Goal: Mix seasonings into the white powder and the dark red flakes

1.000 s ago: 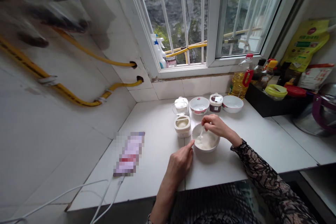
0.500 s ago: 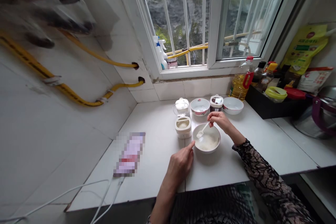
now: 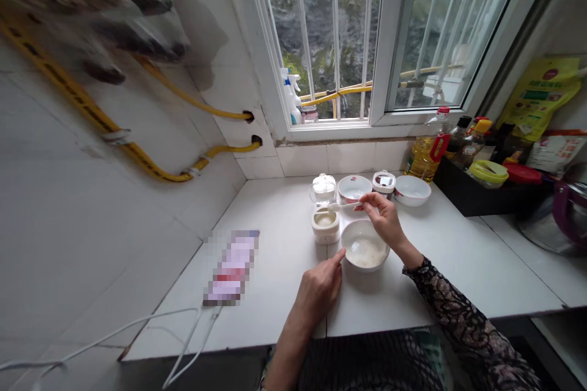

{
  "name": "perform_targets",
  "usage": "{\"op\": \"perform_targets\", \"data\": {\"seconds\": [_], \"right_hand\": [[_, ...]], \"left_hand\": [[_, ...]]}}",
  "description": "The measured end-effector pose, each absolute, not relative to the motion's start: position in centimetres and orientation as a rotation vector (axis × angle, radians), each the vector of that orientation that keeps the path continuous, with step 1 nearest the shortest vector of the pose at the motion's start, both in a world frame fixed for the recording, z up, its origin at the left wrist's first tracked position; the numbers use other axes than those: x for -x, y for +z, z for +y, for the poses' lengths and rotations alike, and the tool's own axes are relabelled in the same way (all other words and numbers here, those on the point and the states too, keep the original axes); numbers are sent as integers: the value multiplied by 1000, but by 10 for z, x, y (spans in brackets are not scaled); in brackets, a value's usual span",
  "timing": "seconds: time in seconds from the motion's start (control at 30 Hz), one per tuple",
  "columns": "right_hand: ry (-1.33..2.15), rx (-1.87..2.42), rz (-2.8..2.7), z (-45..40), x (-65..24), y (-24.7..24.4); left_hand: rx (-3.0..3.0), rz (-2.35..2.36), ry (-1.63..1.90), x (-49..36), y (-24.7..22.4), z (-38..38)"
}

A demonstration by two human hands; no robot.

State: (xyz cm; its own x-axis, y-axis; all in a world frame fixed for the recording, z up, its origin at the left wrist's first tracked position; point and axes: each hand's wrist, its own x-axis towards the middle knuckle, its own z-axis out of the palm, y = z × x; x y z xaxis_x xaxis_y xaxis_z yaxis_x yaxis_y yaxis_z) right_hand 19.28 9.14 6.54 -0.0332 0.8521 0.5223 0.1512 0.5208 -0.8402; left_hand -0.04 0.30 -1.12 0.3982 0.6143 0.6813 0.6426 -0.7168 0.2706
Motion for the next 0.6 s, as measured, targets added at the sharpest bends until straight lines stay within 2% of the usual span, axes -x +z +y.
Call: {"op": "perform_targets", "data": {"seconds": [0.13, 0.23, 0.33, 0.47, 0.6], "right_hand": [[142, 730, -1938, 83, -185, 66], [-16, 644, -2023, 81, -185, 68], [80, 731, -1865, 81, -191, 71], [412, 904, -1610, 85, -206, 73], [606, 988, -1636, 93, -223, 72]], "left_hand": [[2612, -1183, -1232, 1, -11, 3], [2614, -1188, -1224, 1, -12, 3], [2616, -1181, -1208, 1, -12, 3], [2600, -1183, -1213, 1, -12, 3], [2592, -1183, -1231, 0, -11, 2]]}}
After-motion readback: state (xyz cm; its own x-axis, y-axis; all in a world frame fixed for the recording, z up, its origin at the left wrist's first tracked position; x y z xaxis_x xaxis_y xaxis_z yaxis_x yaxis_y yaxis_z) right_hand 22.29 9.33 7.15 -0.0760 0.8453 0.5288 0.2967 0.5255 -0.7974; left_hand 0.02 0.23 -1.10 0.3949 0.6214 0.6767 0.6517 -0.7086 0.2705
